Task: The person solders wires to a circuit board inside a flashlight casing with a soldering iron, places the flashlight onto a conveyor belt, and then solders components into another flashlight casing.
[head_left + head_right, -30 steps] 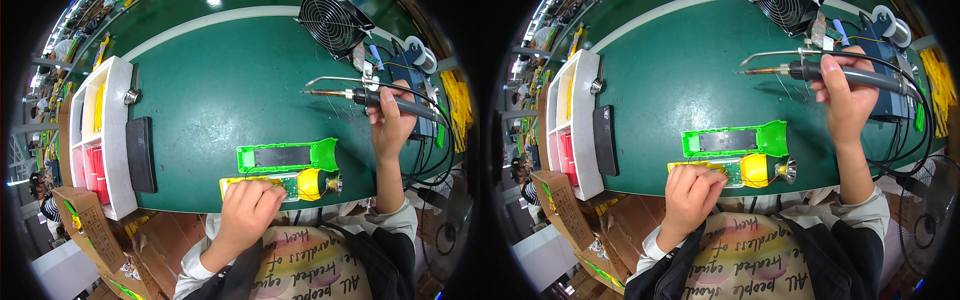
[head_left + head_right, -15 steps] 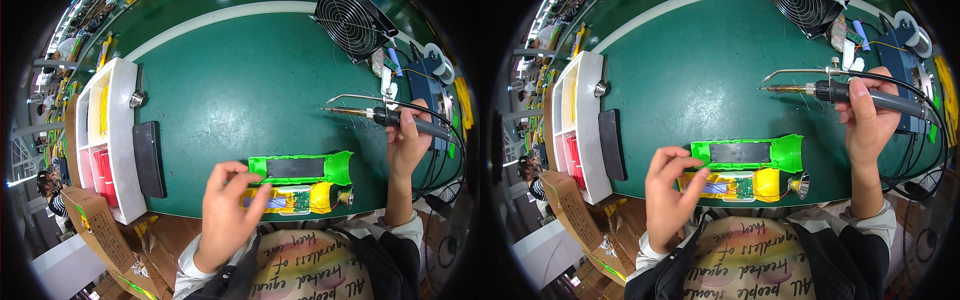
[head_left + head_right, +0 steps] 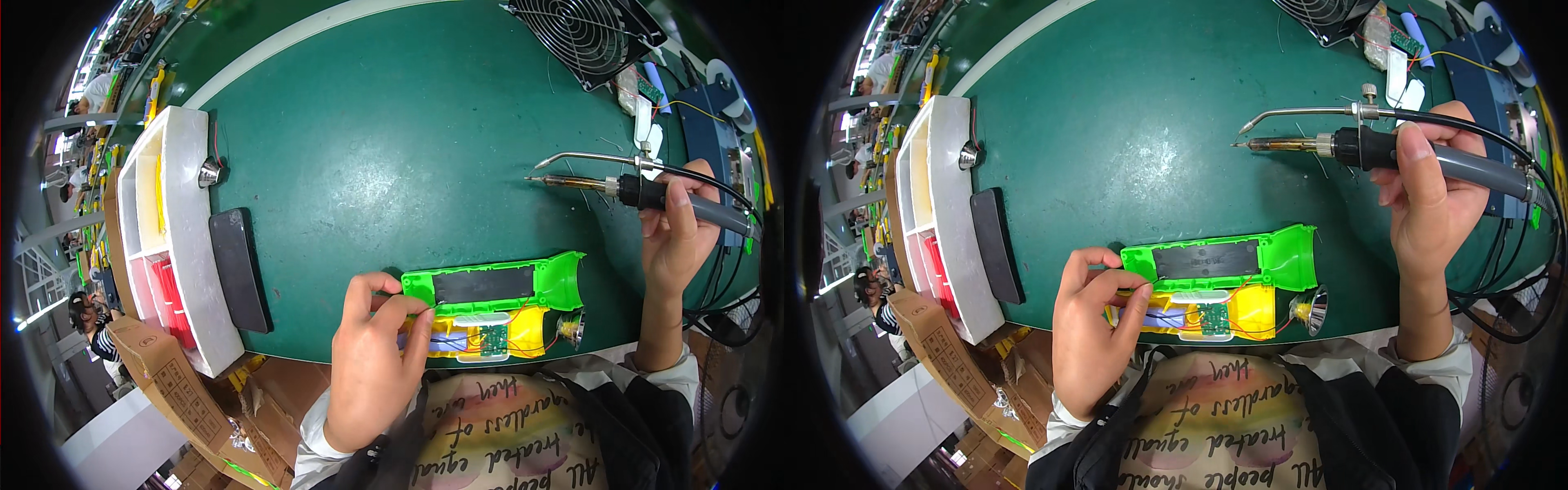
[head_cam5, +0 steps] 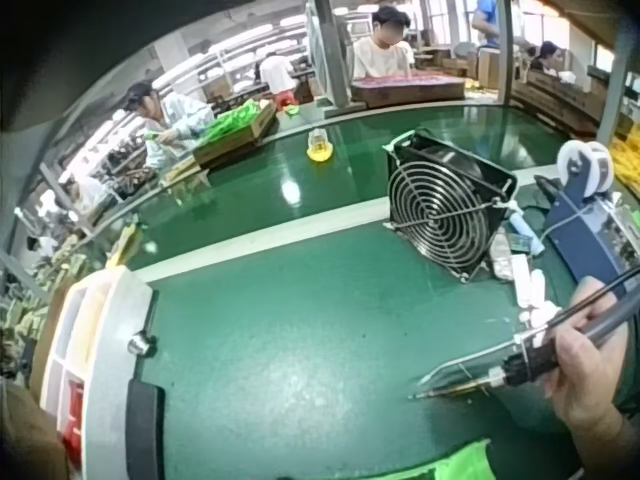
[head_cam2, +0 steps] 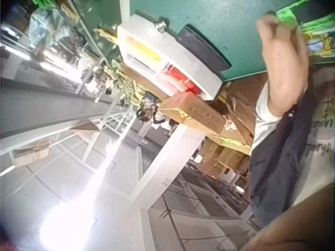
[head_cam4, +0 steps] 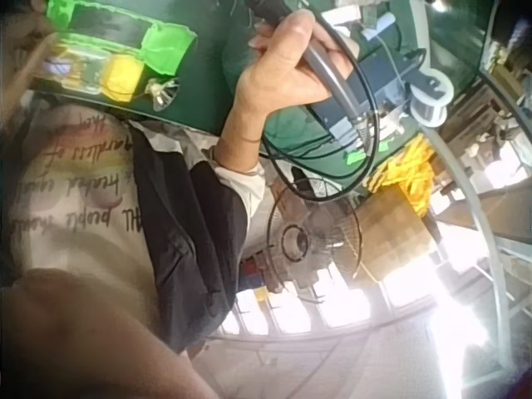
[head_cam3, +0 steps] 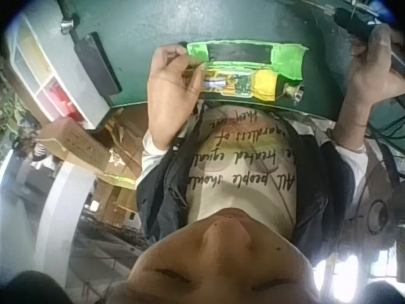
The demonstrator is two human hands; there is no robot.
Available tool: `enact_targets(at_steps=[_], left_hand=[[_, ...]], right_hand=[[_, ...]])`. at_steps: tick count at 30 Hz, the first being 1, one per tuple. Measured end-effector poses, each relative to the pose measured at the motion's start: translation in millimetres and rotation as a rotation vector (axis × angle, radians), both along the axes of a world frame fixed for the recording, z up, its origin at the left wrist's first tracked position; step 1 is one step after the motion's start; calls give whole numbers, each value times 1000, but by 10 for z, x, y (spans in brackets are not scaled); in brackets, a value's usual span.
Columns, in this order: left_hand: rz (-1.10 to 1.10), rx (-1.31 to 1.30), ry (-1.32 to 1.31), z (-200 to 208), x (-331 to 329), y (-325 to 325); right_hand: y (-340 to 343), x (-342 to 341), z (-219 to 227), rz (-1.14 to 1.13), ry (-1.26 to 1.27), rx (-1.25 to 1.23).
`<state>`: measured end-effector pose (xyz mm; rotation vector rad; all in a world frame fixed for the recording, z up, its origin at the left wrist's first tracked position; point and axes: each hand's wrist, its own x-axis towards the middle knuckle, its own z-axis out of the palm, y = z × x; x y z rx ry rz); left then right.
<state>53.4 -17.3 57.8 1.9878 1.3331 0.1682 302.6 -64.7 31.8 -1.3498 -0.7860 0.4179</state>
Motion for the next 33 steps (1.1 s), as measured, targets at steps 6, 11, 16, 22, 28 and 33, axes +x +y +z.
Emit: enact_targets(at_steps=[6, 11, 16, 22, 28, 33], left_hand=[[-5, 21, 60, -19, 7, -37], [31, 19, 48, -32, 26, -61], [98, 36, 24, -6, 38, -79], [-209, 388, 74, 85, 120, 197], [-628, 19, -8, -36, 320, 533], [-854, 128, 25, 70, 241, 505]], right_hand=[[6, -14, -2, -14, 5, -16], [4, 0, -13, 3, -21, -11], [21, -25, 23, 9, -15, -11], [22, -27, 80, -13, -1, -12], [-2, -15, 91, -29, 24, -31], [-19, -4, 96, 27, 39, 74]])
